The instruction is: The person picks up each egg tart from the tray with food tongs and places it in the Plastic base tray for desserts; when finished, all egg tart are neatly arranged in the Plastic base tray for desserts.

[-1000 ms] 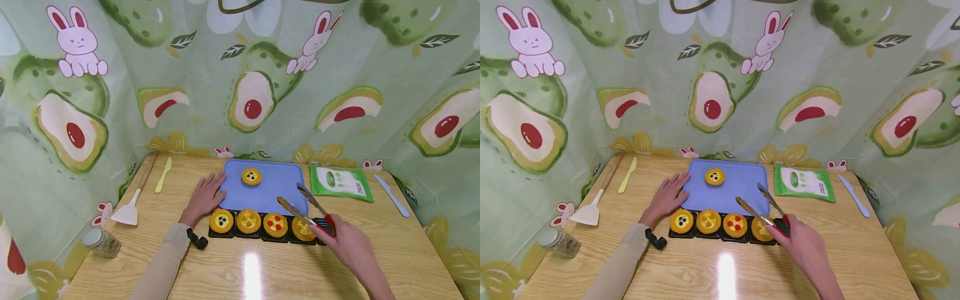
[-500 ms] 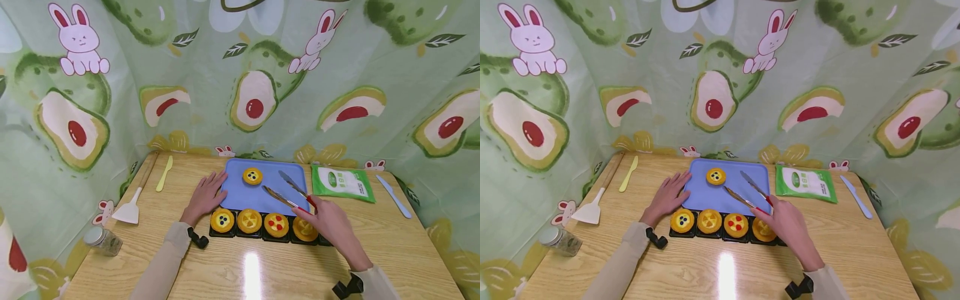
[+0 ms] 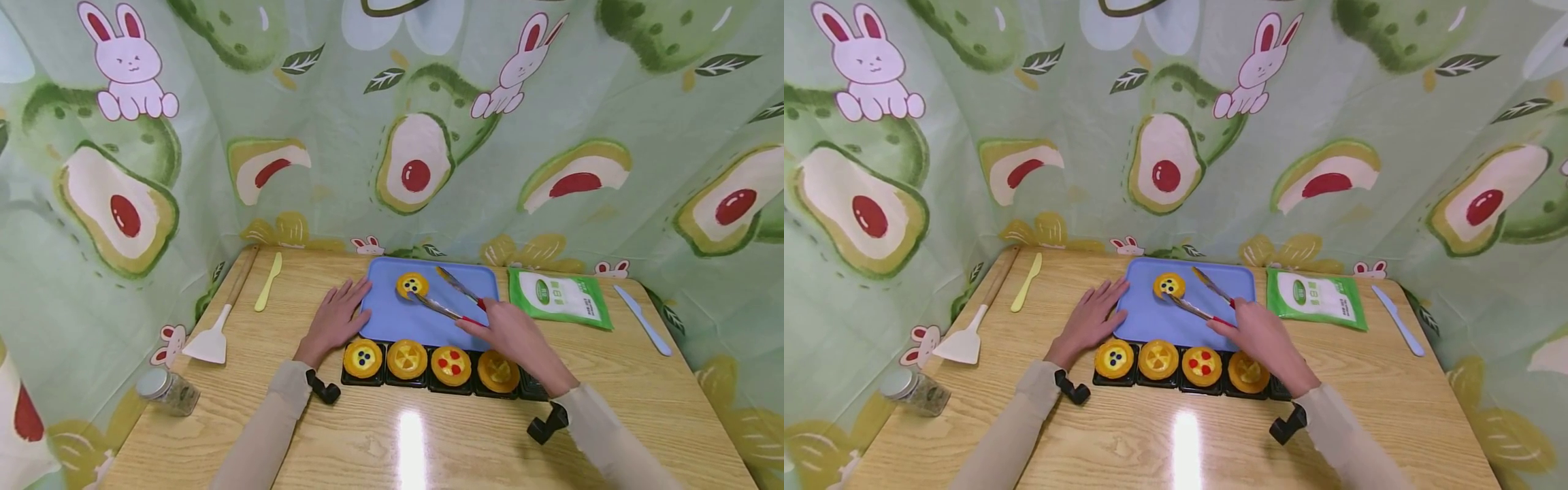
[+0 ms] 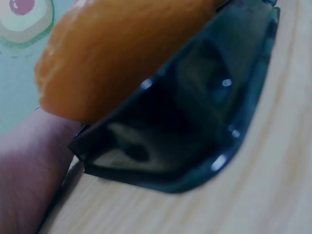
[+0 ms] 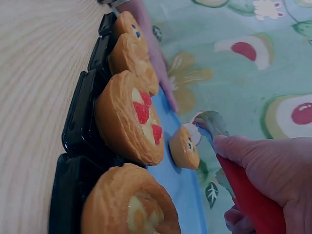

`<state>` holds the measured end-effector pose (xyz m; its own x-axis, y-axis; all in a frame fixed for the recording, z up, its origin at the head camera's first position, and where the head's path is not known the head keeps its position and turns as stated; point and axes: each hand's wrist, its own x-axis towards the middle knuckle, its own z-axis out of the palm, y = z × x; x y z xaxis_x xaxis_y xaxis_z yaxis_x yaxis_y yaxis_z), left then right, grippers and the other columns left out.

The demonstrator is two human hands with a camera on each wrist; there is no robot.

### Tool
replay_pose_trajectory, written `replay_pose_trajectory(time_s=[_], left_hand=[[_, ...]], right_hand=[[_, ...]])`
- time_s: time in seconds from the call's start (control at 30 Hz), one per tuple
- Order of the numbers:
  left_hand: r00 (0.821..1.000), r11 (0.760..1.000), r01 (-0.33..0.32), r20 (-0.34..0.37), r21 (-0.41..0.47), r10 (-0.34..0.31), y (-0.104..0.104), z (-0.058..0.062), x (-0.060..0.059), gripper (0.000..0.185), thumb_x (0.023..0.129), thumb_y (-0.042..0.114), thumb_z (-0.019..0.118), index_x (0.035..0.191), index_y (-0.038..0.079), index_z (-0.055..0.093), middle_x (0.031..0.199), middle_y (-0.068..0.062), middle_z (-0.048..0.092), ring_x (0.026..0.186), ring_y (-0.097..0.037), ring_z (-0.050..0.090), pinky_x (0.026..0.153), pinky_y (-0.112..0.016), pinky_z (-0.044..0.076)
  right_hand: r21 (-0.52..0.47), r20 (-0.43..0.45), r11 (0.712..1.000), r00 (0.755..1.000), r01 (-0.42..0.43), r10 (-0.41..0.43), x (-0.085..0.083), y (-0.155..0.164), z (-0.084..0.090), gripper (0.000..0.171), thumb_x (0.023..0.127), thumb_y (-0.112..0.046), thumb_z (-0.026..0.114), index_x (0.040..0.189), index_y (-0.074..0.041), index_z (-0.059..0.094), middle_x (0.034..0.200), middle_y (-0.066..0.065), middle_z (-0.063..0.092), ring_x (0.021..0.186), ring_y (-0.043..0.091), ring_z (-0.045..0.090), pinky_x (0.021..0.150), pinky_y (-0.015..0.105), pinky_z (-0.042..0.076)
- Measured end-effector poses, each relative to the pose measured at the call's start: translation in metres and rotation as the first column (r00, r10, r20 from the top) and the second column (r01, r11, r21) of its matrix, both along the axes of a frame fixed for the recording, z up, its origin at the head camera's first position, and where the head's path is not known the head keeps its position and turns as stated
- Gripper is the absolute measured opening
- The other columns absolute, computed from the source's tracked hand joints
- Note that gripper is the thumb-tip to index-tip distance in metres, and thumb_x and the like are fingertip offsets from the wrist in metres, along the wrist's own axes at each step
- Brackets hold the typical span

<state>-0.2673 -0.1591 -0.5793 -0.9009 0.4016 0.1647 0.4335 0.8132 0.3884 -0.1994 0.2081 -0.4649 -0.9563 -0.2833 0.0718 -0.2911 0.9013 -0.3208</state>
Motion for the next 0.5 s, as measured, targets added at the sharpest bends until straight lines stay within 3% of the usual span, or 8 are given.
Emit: replay_pose_trajectory(time_s=[0.23,0.5], left_hand=[[1.000,1.000,0.000,0.003,0.004,0.000,0.000,0.001,0.001,0.066,0.108,0.049,0.044,0.168,0.025,0.027,0.173,0.006,0.023,0.161,-0.028,0.016,0.128,-0.055,0.010],[1.000,1.000,0.010,-0.019,0.015,-0.009,0.001,0.005,0.002,0.065,0.108,0.045,0.047,0.166,0.021,0.031,0.172,0.002,0.028,0.160,-0.032,0.021,0.127,-0.058,0.014]], right_hand=[[0.033,0.074,0.999,0.997,-0.038,0.035,-0.018,-0.013,-0.003,0.058,0.095,-0.057,0.070,0.087,0.000,0.060,0.060,-0.003,0.033,0.047,0.014,0.036,0.046,0.027,0.027],[0.043,0.091,0.997,0.994,-0.062,0.058,-0.030,-0.023,-0.009,0.054,0.097,-0.051,0.071,0.095,0.003,0.063,0.060,0.001,0.042,0.047,0.016,0.042,0.046,0.028,0.032]])
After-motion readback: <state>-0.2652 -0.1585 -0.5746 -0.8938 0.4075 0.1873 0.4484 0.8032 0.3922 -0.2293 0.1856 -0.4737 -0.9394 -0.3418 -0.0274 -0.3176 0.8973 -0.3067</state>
